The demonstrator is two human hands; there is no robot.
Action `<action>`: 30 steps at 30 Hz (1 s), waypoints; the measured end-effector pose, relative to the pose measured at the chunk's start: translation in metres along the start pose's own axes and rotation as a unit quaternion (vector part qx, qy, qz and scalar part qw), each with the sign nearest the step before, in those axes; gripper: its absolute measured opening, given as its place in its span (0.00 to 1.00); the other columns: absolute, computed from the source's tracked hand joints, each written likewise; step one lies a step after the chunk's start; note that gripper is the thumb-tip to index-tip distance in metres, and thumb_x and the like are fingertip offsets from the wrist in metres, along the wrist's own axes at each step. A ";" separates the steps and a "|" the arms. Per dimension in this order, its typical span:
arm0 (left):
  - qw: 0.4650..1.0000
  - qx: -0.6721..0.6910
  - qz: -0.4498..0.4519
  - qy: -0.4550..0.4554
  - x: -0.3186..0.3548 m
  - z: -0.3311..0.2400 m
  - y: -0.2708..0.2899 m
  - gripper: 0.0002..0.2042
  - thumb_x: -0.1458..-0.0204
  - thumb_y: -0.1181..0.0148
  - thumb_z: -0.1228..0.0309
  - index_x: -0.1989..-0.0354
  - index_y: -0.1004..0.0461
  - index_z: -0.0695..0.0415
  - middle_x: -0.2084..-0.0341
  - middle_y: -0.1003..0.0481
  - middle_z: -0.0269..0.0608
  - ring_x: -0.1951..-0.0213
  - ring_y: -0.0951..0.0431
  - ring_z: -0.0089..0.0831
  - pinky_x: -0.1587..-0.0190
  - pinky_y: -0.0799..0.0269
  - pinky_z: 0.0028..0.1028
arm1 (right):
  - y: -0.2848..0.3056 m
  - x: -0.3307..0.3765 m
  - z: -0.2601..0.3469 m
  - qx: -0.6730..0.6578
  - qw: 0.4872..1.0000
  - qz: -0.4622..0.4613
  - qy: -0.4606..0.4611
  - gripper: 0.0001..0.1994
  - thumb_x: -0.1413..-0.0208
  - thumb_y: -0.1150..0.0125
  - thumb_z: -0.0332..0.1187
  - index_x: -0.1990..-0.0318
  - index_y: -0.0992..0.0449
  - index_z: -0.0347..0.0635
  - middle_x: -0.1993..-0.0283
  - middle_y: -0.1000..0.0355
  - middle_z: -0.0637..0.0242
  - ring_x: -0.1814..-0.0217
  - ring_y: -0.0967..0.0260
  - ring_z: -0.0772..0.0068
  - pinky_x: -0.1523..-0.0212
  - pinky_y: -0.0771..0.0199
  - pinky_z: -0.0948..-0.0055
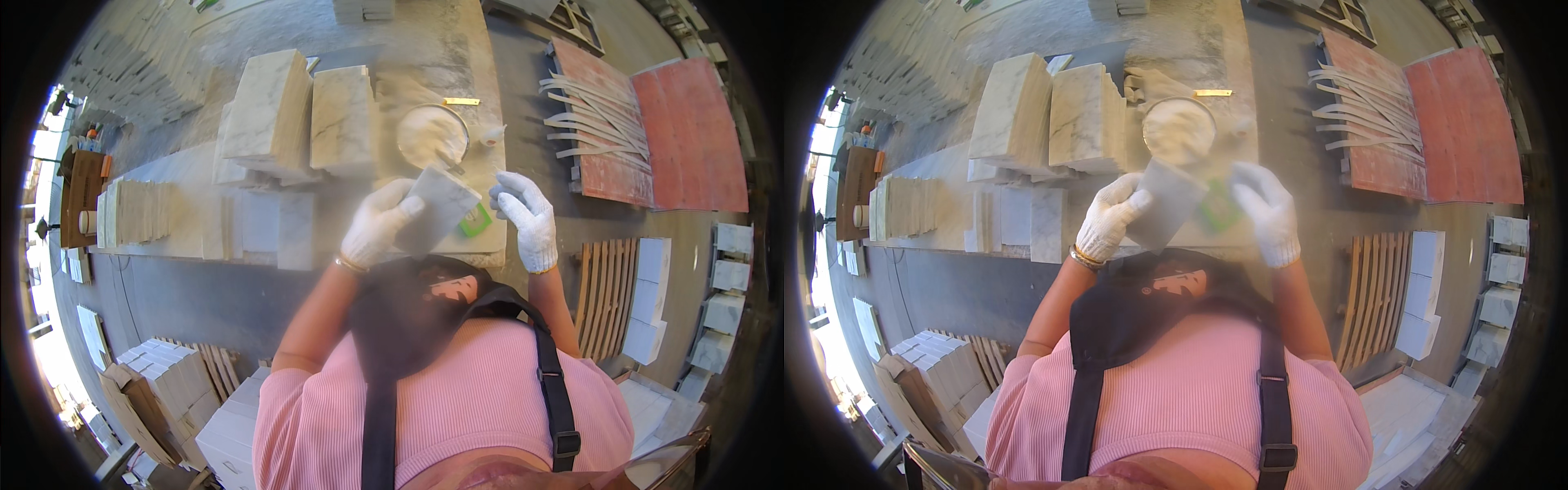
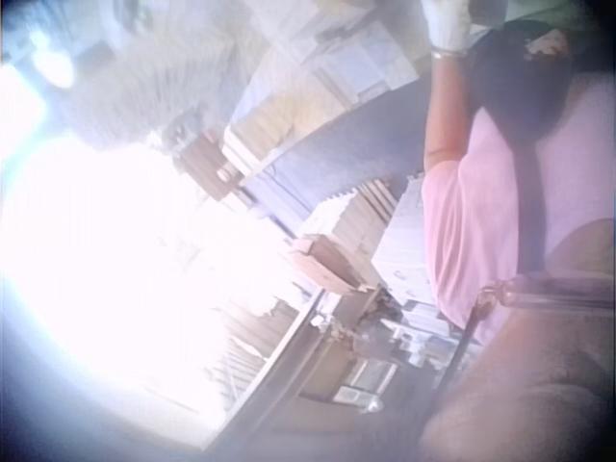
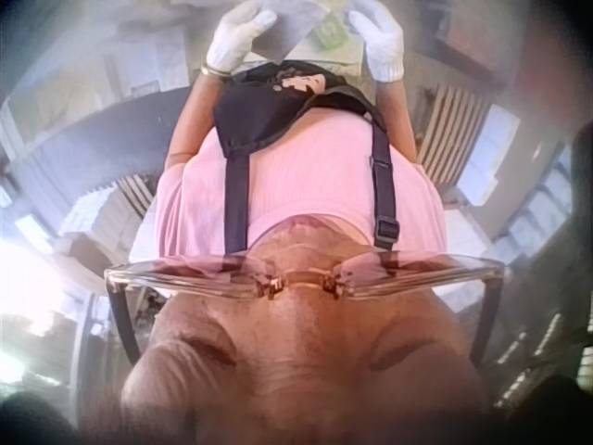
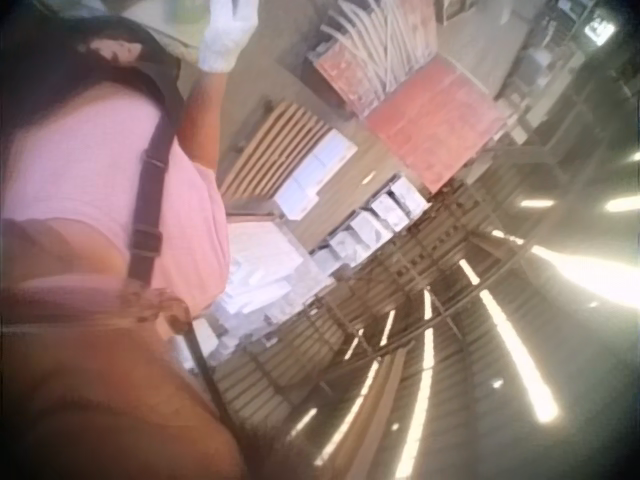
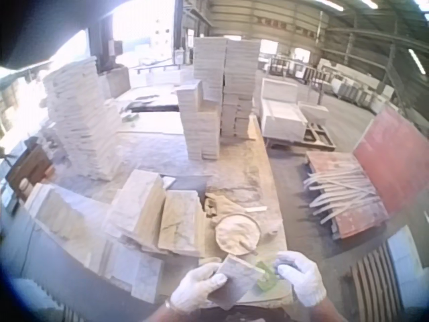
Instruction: The person applies a white paste to the edges of rectangular tiles using a small metal spatula, then smooths the edges with a green block. The person repeats this process on multiple tiles, stacking finished pieces on the workbench.
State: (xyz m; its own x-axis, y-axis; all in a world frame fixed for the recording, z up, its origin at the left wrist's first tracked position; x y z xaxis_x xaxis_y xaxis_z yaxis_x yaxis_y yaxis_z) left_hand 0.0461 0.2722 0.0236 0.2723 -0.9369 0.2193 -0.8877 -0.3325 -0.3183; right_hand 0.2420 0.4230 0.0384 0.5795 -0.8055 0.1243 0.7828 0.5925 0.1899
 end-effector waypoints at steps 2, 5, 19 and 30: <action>1.000 0.009 0.009 0.029 -0.003 0.003 -0.002 0.20 0.40 0.38 0.60 0.46 0.24 0.63 0.56 0.22 0.34 0.54 0.26 0.22 0.48 0.30 0.26 | 0.004 0.001 -0.014 0.040 0.999 -0.010 -0.007 0.19 0.37 0.41 0.27 0.40 0.27 0.36 0.51 0.22 0.62 0.52 0.25 0.74 0.50 0.26 0.75; 0.999 -0.006 0.014 0.041 -0.006 0.004 -0.004 0.20 0.39 0.39 0.60 0.46 0.24 0.63 0.56 0.22 0.34 0.54 0.26 0.22 0.48 0.30 0.26 | -0.003 0.004 -0.024 0.220 0.973 -0.003 0.064 0.21 0.39 0.38 0.34 0.39 0.27 0.40 0.47 0.24 0.60 0.49 0.25 0.67 0.48 0.25 0.70; 0.970 -0.215 0.081 0.075 -0.043 0.035 -0.026 0.20 0.41 0.40 0.59 0.48 0.22 0.63 0.62 0.21 0.37 0.60 0.24 0.24 0.54 0.28 0.27 | -0.002 0.017 -0.089 0.432 0.901 -0.034 0.021 0.30 0.47 0.34 0.43 0.36 0.28 0.48 0.40 0.29 0.51 0.39 0.31 0.46 0.39 0.31 0.56; 0.796 -0.556 0.239 -0.020 -0.116 0.119 -0.116 0.24 0.45 0.44 0.47 0.49 0.19 0.50 0.55 0.19 0.50 0.55 0.19 0.49 0.50 0.25 0.41 | 0.088 0.055 -0.156 -0.240 0.952 -0.172 -0.085 0.38 0.45 0.45 0.39 0.26 0.44 0.36 0.28 0.38 0.62 0.27 0.42 0.67 0.29 0.44 0.68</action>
State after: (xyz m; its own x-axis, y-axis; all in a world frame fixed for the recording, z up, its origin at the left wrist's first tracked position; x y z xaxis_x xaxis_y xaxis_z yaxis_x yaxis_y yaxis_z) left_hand 0.1612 0.4069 -0.0747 -0.2029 -0.9381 0.2808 -0.6672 0.3424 0.6616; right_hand 0.3784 0.4329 -0.0904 0.2569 -0.9193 0.2980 0.9566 0.1981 -0.2136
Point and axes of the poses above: each hand's wrist, its own x-axis away from the middle knuckle, its own y-axis out of the back of the hand, z = x × y, the point moved 8 cm from there along -x, towards the middle knuckle
